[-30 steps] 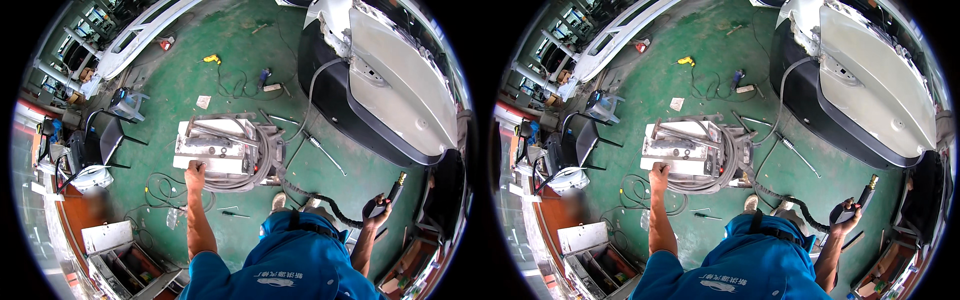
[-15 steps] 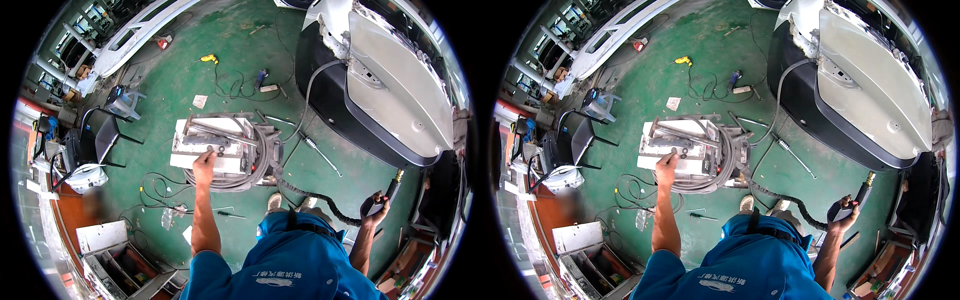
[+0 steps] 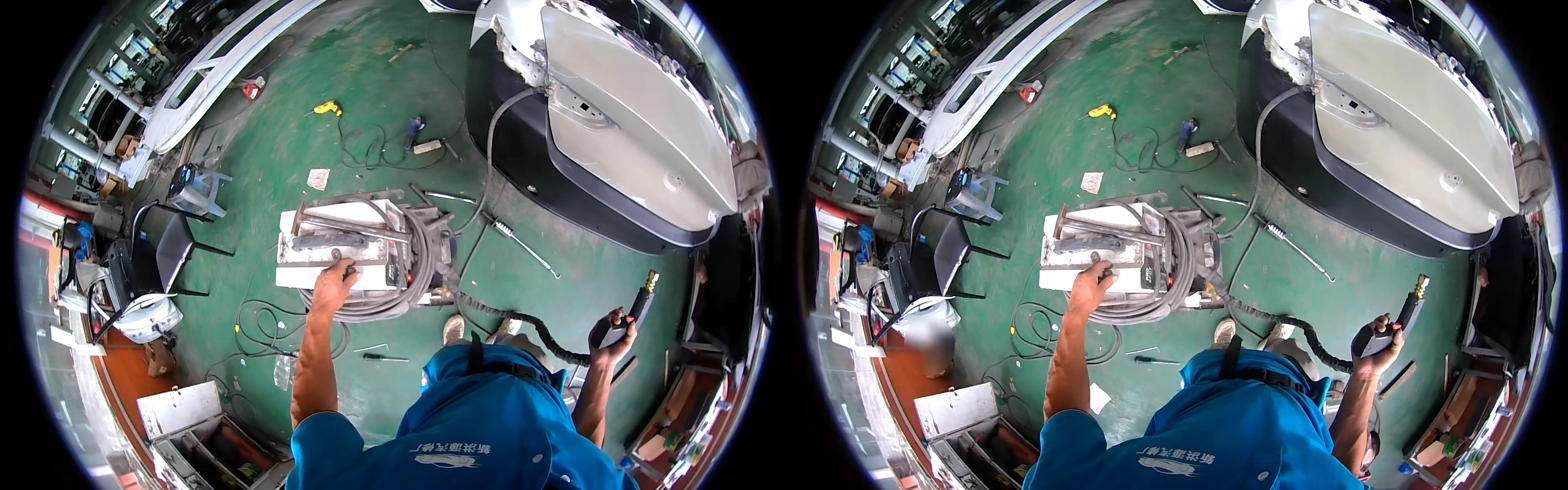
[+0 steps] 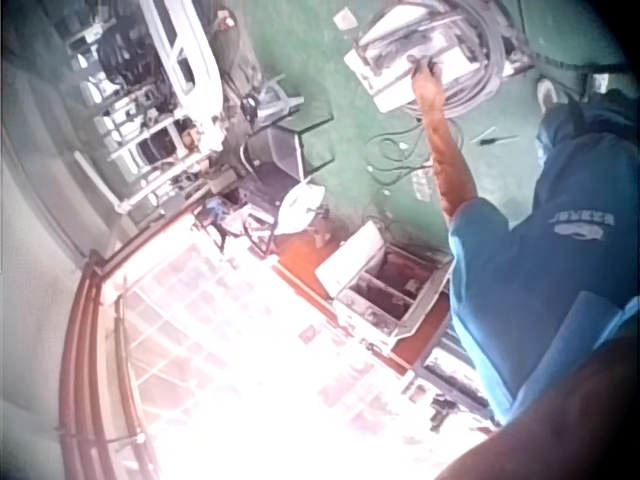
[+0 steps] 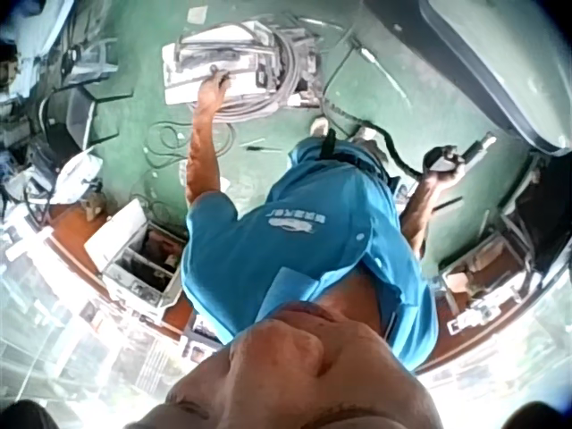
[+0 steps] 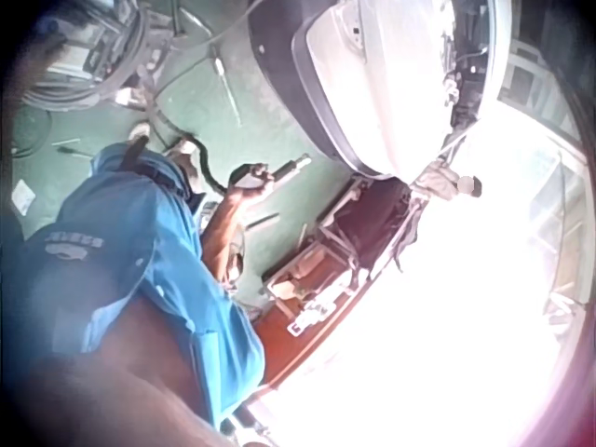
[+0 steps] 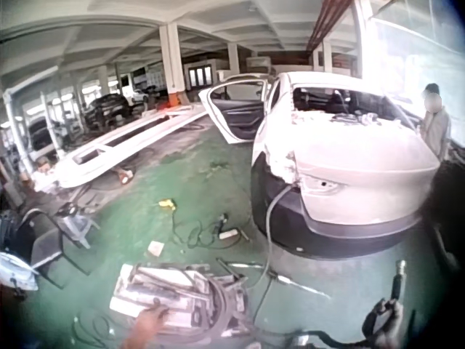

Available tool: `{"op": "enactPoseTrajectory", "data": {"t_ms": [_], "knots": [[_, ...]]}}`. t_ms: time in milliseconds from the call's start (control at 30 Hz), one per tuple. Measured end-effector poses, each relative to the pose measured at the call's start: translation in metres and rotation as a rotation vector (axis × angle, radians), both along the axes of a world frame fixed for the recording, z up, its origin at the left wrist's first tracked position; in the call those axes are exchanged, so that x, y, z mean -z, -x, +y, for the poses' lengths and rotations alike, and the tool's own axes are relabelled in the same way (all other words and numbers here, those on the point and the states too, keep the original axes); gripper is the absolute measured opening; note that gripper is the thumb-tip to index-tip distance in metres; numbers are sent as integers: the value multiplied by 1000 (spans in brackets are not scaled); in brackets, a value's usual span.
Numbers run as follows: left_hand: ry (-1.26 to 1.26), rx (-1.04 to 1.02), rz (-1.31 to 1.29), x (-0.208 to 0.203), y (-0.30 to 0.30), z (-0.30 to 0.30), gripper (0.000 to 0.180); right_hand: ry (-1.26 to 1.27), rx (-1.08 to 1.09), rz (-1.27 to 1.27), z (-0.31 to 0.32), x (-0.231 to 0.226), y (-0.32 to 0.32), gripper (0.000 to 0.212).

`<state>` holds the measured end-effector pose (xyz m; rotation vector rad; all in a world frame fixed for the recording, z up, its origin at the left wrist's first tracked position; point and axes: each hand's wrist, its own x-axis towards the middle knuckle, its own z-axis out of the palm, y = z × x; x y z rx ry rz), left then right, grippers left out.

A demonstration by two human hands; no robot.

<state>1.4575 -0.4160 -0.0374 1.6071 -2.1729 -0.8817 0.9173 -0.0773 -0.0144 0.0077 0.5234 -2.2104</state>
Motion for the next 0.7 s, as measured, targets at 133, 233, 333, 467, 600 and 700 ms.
{"op": "enactPoseTrajectory", "data": {"t_ms": [133, 233, 333, 467, 600, 700], "knots": [[230, -12, -88, 17, 2, -8, 25, -24, 91, 48, -4, 3, -8, 19], [384, -43, -377, 36, 10, -19, 23, -213, 254, 49, -13, -13, -12, 28], [246, -128, -112, 46, -1, -27, 24, -158, 190, -19, -21, -29, -14, 29], [-385, -628, 1054, 5, 56, -7, 25, -126, 96, -93, 0, -26, 3, 44], [-757, -283, 1437, -21, 154, 33, 21, -139, 20, -30, 17, -50, 7, 50], [-1184, -99, 1601, -22, 232, 46, 20, -102, -54, 49, 22, -79, 15, 58]]}}
